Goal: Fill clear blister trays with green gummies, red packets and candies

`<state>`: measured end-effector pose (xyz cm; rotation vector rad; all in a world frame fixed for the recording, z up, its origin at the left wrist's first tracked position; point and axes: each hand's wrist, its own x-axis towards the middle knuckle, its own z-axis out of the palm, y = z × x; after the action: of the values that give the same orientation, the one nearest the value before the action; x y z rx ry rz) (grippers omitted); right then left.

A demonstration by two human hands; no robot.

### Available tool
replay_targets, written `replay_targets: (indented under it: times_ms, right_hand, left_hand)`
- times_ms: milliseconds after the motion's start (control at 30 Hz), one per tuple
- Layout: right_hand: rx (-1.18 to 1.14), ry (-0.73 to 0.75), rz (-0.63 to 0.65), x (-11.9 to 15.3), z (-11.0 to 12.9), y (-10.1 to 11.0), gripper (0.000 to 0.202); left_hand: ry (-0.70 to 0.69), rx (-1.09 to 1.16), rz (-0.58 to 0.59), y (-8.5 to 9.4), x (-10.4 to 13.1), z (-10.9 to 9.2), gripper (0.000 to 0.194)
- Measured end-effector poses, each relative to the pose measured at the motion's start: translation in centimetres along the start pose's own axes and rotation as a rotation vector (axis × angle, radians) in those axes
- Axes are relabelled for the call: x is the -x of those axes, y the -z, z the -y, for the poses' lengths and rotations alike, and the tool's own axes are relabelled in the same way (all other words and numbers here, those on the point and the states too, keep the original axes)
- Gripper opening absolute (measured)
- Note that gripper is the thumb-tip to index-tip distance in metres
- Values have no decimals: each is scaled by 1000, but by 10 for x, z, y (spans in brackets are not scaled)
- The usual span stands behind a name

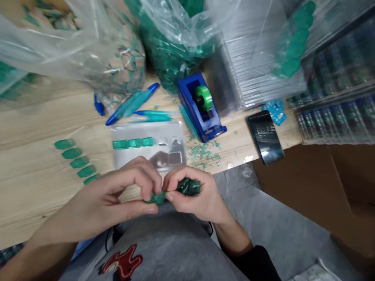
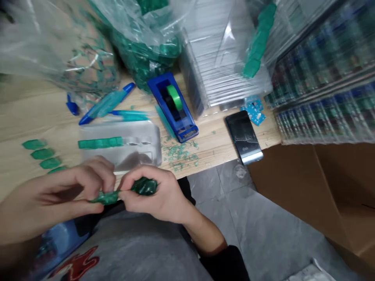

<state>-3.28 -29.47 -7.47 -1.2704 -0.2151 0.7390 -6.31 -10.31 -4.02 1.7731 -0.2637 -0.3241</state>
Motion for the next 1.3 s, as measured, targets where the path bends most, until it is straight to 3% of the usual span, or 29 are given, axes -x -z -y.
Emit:
replay_targets:
  times_ms: [133, 233, 333, 467, 667, 767, 867, 967, 1100, 1300]
  right_hand:
    - [59, -71, -48, -4, -1, 2, 9]
    - [116, -122, -152, -12, -1, 2, 9]
    - [247, -74, -240, -21, 1, 1, 3]
    - [414, 14, -337, -26, 4, 3, 17]
    - [407, 7, -421, -21, 2, 16, 12]
    - [165, -44, -355, -18, -1, 22, 12]
    - [-112, -89, -237, -17, -4, 25, 27]
    - [-241, -81, -151, -16, -6, 23, 35]
    - [-279, -26, -84, -14, -7, 18, 37]
    - [-102, -11, -39, -7, 3, 12, 59]
  left_hand:
    - [79, -48, 24, -1, 7, 6, 12]
    - [83, -265, -144, 0, 5, 12, 12]
    - [-1, -482, -212, 4, -6, 20, 14]
    - [-25, -656, -252, 16, -27, 37, 15]
    - [-44, -721, -180, 26, -37, 47, 22]
    - [-122, -800, -158, 21, -34, 45, 25]
    - [-181, -939, -209, 16, -33, 48, 24]
    - [-179, -988, -224, 14, -33, 54, 24]
    - [-152, -986, -242, 10, -29, 47, 25]
    - [-202, -641, -154, -4, -26, 13, 21]
